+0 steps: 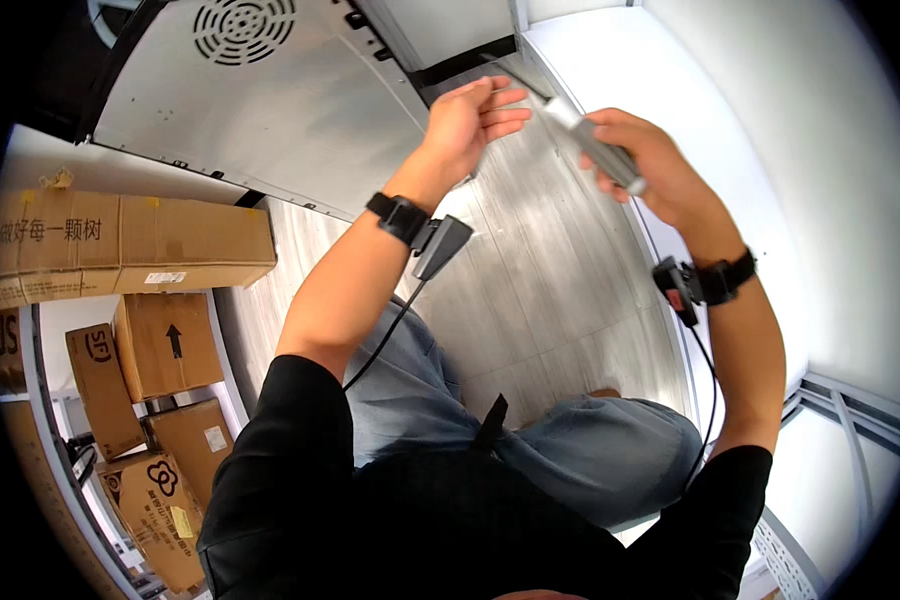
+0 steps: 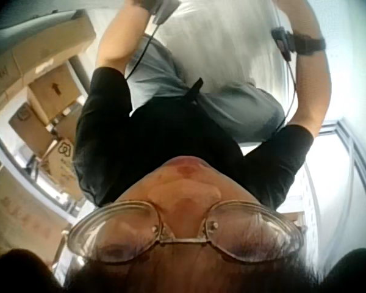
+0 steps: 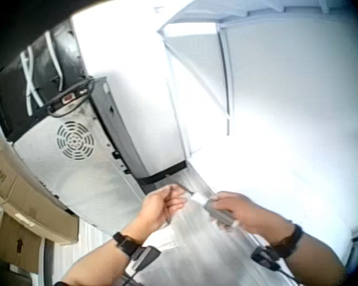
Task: The person uses a screwdriver to fasten screws into the back panel of a white appliance. They repeatedly insert screws into pre-drilled holes and tighten them to secure the panel.
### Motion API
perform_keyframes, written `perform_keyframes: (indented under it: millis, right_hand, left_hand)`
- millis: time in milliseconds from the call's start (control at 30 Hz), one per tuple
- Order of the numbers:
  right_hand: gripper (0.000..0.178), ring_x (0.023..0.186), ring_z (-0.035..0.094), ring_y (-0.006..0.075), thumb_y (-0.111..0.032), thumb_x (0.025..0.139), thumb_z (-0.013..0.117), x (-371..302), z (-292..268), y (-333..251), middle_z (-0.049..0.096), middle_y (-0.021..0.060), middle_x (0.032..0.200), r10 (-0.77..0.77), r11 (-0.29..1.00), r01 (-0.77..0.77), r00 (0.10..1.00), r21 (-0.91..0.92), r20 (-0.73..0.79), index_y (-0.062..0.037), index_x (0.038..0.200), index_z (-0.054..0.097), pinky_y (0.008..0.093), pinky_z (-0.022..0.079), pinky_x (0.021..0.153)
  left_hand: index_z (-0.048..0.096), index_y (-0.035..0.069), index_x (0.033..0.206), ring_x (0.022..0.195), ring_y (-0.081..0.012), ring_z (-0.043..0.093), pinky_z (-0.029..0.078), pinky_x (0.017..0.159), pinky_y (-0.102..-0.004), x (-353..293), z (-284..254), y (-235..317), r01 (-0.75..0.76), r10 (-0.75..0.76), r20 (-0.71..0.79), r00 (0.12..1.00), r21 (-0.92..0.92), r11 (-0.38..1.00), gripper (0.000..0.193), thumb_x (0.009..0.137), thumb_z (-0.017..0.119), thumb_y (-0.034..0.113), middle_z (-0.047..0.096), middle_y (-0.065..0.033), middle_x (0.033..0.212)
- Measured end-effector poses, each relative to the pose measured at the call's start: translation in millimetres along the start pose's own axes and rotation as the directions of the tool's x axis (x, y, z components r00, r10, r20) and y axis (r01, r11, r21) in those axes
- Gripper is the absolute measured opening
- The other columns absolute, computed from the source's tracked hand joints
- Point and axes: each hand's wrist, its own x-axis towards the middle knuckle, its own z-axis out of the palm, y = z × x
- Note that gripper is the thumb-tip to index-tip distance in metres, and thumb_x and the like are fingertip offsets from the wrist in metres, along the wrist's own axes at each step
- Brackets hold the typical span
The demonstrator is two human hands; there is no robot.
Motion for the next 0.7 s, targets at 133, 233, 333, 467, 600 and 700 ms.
perform_keyframes:
  millis: [133,233,333,467,600,700]
  right_hand:
    - [0.032,0.056,0.057,0.0106,-0.020,0.093,0.044,36.4,70.8,-0.4,0.063,0.0069,0.081,0.139,0.990,-0.139,0.990,0.008,0.000,-0.0008,0.118,0.048,0.0215,0.041,0.042]
    - [0.031,0.057,0.056,0.0131,-0.021,0.092,0.046,47.1,109.9,30.9,0.061,0.0084,0.083,0.154,0.971,-0.148,0.988,0.187,-0.018,-0.0033,0.117,0.047,0.0260,0.042,0.045]
    - [0.032,0.058,0.056,0.0139,-0.020,0.093,0.043,44.9,138.3,49.5,0.061,0.0093,0.085,0.133,0.905,-0.101,0.990,0.412,-0.049,-0.0027,0.121,0.045,0.0270,0.042,0.047]
    - [0.034,0.058,0.055,0.0153,-0.018,0.094,0.041,48.1,158.5,59.9,0.060,0.0104,0.085,0.074,0.874,-0.024,0.994,0.486,-0.085,-0.0017,0.124,0.041,0.0287,0.041,0.047]
    - [0.034,0.057,0.055,0.0161,-0.018,0.095,0.041,57.5,166.8,63.1,0.060,0.0110,0.084,0.069,0.860,-0.015,0.994,0.511,-0.085,-0.0012,0.124,0.041,0.0291,0.041,0.047]
    - [0.032,0.056,0.055,0.0162,-0.018,0.095,0.041,61.7,169.0,64.2,0.060,0.0111,0.084,0.063,0.848,-0.012,0.995,0.529,-0.078,-0.0013,0.123,0.041,0.0289,0.040,0.046]
  left_hand:
    - [0.049,-0.003,0.119,0.092,-0.0231,0.064,0.054,0.080,-0.0306,-4.0,-49.6,14.6,-0.020,0.017,-0.026,1.000,-0.124,0.992,0.035,0.101,0.032,0.021,0.062,-0.0160,0.112]
    - [0.048,-0.003,0.121,0.091,-0.0219,0.064,0.054,0.079,-0.0297,-7.9,-73.1,12.9,0.010,-0.027,-0.135,0.991,-0.130,0.992,0.035,0.101,0.033,0.020,0.063,-0.0153,0.109]
    - [0.048,0.000,0.123,0.086,-0.0207,0.065,0.054,0.073,-0.0270,-3.2,-83.9,19.4,0.024,-0.028,-0.125,0.992,-0.035,0.999,0.032,0.100,0.035,0.019,0.064,-0.0147,0.105]
    - [0.048,0.004,0.122,0.078,-0.0180,0.065,0.051,0.065,-0.0254,1.6,-91.6,21.5,0.018,-0.012,-0.135,0.991,0.040,0.999,0.028,0.099,0.037,0.016,0.064,-0.0129,0.104]
    - [0.049,0.004,0.120,0.074,-0.0156,0.064,0.050,0.063,-0.0248,7.0,-102.5,22.2,0.007,0.004,-0.157,0.988,0.068,0.998,0.026,0.098,0.039,0.015,0.064,-0.0113,0.104]
    - [0.049,0.005,0.119,0.073,-0.0147,0.064,0.048,0.061,-0.0243,7.6,-105.9,25.0,-0.009,0.023,-0.154,0.988,0.093,0.996,0.025,0.097,0.040,0.015,0.064,-0.0107,0.104]
